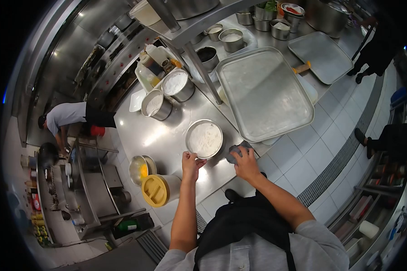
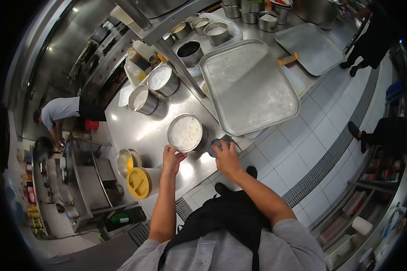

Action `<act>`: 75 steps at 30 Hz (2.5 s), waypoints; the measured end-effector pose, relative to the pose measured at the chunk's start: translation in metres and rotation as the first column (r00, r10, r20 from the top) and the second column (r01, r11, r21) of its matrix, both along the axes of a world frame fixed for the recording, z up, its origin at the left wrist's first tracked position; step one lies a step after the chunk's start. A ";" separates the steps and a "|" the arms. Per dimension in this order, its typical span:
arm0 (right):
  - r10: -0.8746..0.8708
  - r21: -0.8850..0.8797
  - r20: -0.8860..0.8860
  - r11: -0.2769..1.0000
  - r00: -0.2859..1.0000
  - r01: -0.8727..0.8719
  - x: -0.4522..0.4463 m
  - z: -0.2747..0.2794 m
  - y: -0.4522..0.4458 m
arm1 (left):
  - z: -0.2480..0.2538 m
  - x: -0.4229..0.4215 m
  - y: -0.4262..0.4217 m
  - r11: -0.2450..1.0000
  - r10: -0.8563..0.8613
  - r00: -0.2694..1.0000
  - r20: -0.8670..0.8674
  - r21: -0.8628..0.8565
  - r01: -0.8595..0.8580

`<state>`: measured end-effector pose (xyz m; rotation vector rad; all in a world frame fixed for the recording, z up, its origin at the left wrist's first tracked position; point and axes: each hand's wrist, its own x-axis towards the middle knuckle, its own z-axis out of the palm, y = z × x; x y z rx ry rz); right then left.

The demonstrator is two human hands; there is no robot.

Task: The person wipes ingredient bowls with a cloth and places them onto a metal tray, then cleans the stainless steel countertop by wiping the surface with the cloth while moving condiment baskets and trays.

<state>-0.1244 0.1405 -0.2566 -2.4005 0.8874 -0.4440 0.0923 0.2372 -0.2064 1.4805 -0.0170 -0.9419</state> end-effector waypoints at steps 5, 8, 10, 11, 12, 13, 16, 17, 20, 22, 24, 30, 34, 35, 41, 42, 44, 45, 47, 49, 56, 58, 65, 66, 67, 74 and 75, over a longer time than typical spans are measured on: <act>-0.241 0.411 0.295 0.906 0.924 0.105 -0.010 0.012 -0.021 | -0.026 0.009 -0.009 0.998 0.020 0.970 0.244 0.060 -0.036; -0.551 0.748 0.418 0.659 0.722 0.070 -0.020 0.036 -0.010 | 0.004 -0.008 -0.001 0.974 0.224 0.973 0.051 -0.035 -0.222; -0.572 0.714 0.500 0.697 0.651 0.064 -0.016 0.045 0.017 | 0.011 -0.008 0.015 0.971 0.230 0.973 -0.015 -0.070 -0.230; -0.567 0.664 0.584 0.745 0.581 0.059 -0.011 0.050 0.026 | 0.014 -0.007 0.023 0.960 0.243 0.966 -0.088 -0.118 -0.252; -0.463 0.556 0.668 0.831 0.583 0.021 -0.006 0.061 0.031 | 0.026 -0.010 0.028 0.971 0.173 0.980 -0.094 -0.152 -0.186; -0.347 0.436 0.736 0.900 0.582 -0.014 -0.002 0.070 0.034 | 0.042 -0.017 0.029 0.974 0.162 0.983 -0.091 -0.144 -0.174; -0.132 0.161 0.782 0.987 0.610 0.008 0.007 0.097 0.024 | 0.093 -0.041 0.029 0.996 -0.082 0.993 0.080 -0.008 0.083; -0.133 0.139 0.839 0.990 0.527 0.028 0.007 0.104 0.015 | 0.110 -0.048 0.031 0.987 -0.157 0.983 0.097 0.030 0.155; -0.238 0.527 0.800 0.717 0.551 -0.456 -0.001 0.135 -0.041 | 0.150 -0.062 0.034 0.972 -0.237 0.964 0.123 0.030 0.235; -0.257 0.714 0.698 0.332 0.669 -0.617 0.012 0.136 -0.077 | 0.162 -0.070 0.035 0.970 -0.241 0.962 0.128 -0.008 0.244; -0.185 0.784 0.571 -0.164 0.800 -0.598 0.032 0.118 -0.079 | 0.167 -0.078 0.030 0.957 -0.274 0.961 0.037 -0.093 0.276; -0.608 0.564 0.685 0.094 0.401 -0.821 0.035 0.033 0.022 | 0.141 -0.095 0.010 0.949 -0.168 0.983 0.075 -0.260 0.182; -0.761 0.497 -0.111 -0.600 0.640 -0.627 0.015 0.072 0.035 | 0.088 -0.101 0.004 0.949 -0.036 0.848 0.530 -0.248 0.195; -0.761 0.498 -0.109 -0.599 0.640 -0.627 0.005 0.091 0.030 | 0.085 -0.106 0.001 0.948 -0.035 0.847 0.530 -0.250 0.195; -0.866 0.658 -0.192 -0.462 0.462 -0.594 -0.027 0.127 0.019 | 0.094 -0.117 -0.015 0.995 -0.007 0.511 0.860 -0.044 0.089; -0.921 0.644 0.031 -0.278 0.387 -0.713 -0.030 0.114 0.022 | 0.089 -0.108 -0.011 0.995 0.001 0.545 0.838 -0.054 0.082; -0.893 0.773 0.172 -0.140 0.417 -0.618 -0.028 0.094 0.023 | 0.124 -0.111 -0.015 0.987 -0.018 0.719 0.695 -0.101 0.122; -0.837 0.860 0.294 0.021 0.461 -0.510 -0.030 0.090 0.021 | 0.137 -0.110 -0.017 0.976 -0.054 0.856 0.515 -0.152 0.153; -0.634 0.855 0.511 0.448 0.581 -0.263 -0.043 0.109 -0.010 | 0.138 -0.090 -0.013 0.960 -0.030 0.836 0.548 -0.217 0.176; -0.474 0.599 0.788 0.735 0.393 -0.316 -0.049 0.150 -0.047 | 0.163 -0.090 -0.008 0.941 -0.202 0.905 0.374 -0.180 0.285; -0.557 0.791 0.220 -0.379 0.801 -0.481 -0.029 0.107 -0.103 | 0.177 -0.107 -0.040 0.916 -0.377 0.926 -0.022 -0.157 0.370; -0.632 0.637 0.384 -0.346 0.673 -0.688 -0.017 0.050 -0.069 | 0.169 -0.108 -0.058 0.914 -0.381 0.923 -0.054 -0.172 0.368; -0.584 0.361 0.167 -0.713 0.794 -0.601 -0.099 0.047 -0.072 | 0.134 -0.094 -0.166 0.944 -0.208 0.961 0.184 -0.220 0.246; -0.573 0.371 0.176 -0.715 0.801 -0.593 -0.116 0.046 -0.080 | 0.108 -0.078 -0.186 0.940 -0.180 0.953 0.243 -0.242 0.239; -0.620 0.437 0.180 -0.646 0.764 -0.626 -0.133 0.042 -0.087 | 0.084 -0.063 -0.208 0.935 -0.152 0.941 0.302 -0.263 0.236; -0.852 0.696 0.185 -0.238 0.490 -0.677 -0.226 0.057 -0.106 | 0.003 -0.032 -0.361 0.973 0.135 0.936 0.326 -0.221 -0.063; -0.888 0.741 0.162 -0.178 0.430 -0.647 -0.235 0.058 -0.104 | -0.007 -0.032 -0.373 0.969 0.151 0.936 0.317 -0.234 -0.077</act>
